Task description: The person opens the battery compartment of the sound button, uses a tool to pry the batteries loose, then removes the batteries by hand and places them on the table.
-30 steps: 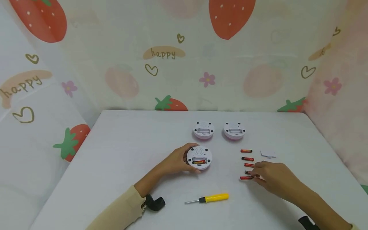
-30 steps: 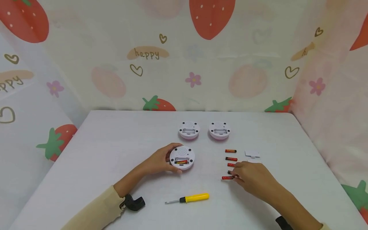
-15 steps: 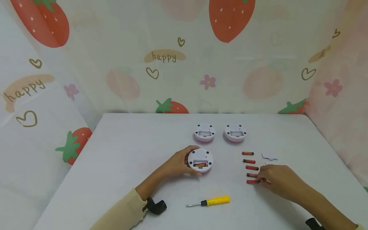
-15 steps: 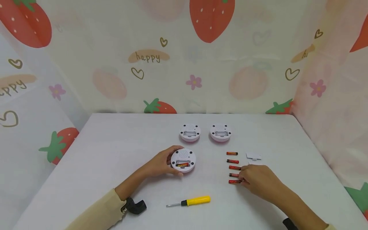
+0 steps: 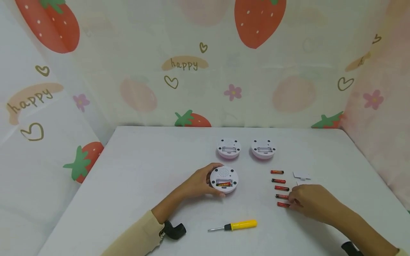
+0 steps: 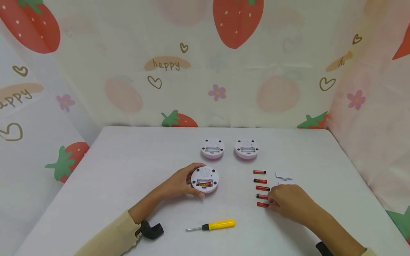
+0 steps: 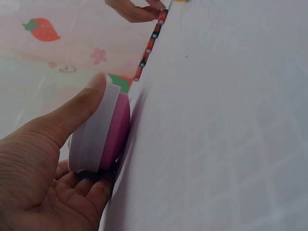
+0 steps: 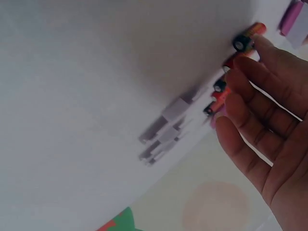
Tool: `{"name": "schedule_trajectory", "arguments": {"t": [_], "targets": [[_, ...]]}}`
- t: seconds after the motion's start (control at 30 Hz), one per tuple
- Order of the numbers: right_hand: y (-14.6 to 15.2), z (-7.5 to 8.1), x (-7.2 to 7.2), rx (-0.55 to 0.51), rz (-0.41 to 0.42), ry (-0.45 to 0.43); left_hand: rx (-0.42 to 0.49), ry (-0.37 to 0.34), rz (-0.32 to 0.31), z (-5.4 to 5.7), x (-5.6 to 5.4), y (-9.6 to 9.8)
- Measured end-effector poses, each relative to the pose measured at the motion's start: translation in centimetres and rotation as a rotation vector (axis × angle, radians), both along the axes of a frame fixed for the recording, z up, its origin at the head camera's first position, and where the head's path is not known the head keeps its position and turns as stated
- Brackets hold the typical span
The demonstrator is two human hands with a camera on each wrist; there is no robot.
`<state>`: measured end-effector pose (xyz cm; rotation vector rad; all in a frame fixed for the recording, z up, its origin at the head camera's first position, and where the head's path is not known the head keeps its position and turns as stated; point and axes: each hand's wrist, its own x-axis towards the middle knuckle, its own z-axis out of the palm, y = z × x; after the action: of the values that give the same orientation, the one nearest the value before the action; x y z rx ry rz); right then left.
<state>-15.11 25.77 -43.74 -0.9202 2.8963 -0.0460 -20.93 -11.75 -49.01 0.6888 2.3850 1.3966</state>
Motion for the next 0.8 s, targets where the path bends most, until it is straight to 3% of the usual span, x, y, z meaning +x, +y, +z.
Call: {"name": "schedule_trajectory", "arguments": {"t": [0.2, 0.43, 0.8], "targets": [[-2.0, 1.5, -0.9, -0.033, 0.016, 0.03, 0.008, -0.001, -0.001, 0.1, 0.1, -0.2], [-6.1, 2.9, -2.2, -0.091, 0.14, 0.112, 0.02, -0.024, 0.003, 0.2, 0.4, -0.2], [-12.3, 2.1, -4.1, -0.163, 0.247, 0.176, 0.019, -0.003, -0.004, 0.1, 0.3, -0.1]]}}
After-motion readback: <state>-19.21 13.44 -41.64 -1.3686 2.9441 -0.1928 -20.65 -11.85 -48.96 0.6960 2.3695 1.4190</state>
